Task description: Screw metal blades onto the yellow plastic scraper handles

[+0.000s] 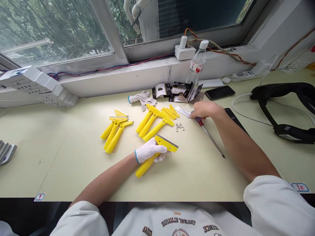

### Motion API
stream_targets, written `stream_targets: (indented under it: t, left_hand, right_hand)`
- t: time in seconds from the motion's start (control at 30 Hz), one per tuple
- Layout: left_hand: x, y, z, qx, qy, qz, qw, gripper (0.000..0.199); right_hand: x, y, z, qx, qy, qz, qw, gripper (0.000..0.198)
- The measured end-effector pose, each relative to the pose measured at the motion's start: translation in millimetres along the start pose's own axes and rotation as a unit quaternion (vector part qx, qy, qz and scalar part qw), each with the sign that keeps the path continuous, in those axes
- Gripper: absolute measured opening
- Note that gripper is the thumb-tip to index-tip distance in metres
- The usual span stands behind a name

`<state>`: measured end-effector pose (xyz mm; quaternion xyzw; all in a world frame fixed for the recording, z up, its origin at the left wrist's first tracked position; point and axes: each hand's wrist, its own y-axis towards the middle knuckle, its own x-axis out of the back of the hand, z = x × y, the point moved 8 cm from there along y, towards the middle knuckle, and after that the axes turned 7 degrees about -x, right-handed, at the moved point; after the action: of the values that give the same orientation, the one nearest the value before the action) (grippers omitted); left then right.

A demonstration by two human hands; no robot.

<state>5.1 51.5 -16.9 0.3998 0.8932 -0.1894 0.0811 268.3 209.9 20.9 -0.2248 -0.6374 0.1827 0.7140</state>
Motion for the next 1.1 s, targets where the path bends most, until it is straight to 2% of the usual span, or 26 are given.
stream_targets:
  t: [0.1,0.2,0.23,0.27,0.33,0.4,0.5,0.63,0.8,1.0,1.1]
  left_hand:
    - [2,2,-2,-0.016,-0.038,-0.036,0.998,0.036]
    - [6,4,-4,-0.035,-0.066,-0.085,0.994,0.035]
    - [7,5,-3,-0.037,-0.073,-0.101,0.992,0.035]
    - [9,5,-2,-0.039,-0.080,-0.115,0.989,0.034]
    - [12,6,0,-0.047,-0.093,-0.144,0.984,0.033]
    - [15,6,2,-0.055,-0.099,-0.169,0.979,0.033]
    - [17,7,5,-0.061,-0.097,-0.183,0.976,0.031]
    - [17,8,7,-0.064,-0.099,-0.179,0.977,0.030]
    - [16,8,5,-0.068,-0.101,-0.167,0.978,0.028]
    - [15,8,3,-0.066,-0.108,-0.167,0.978,0.029]
    - [14,8,2,-0.063,-0.107,-0.165,0.979,0.028]
  right_hand:
    - [4,-10,-3,0.009,-0.003,0.064,0.998,0.037]
    - [32,-38,13,0.131,0.125,0.024,0.983,0.037]
    - [44,-50,18,0.173,0.204,0.002,0.964,0.037]
    - [56,-64,23,0.217,0.289,-0.020,0.932,0.037]
    - [77,-92,29,0.293,0.438,-0.064,0.848,0.035]
    - [87,-116,35,0.335,0.511,-0.104,0.785,0.031]
    - [92,-137,45,0.363,0.541,-0.147,0.744,0.026]
    - [91,-143,53,0.386,0.550,-0.160,0.724,0.030]
    - [90,-137,53,0.370,0.547,-0.177,0.729,0.029]
    - [89,-137,58,0.375,0.557,-0.188,0.717,0.027]
    - [87,-135,58,0.357,0.552,-0.191,0.729,0.030]
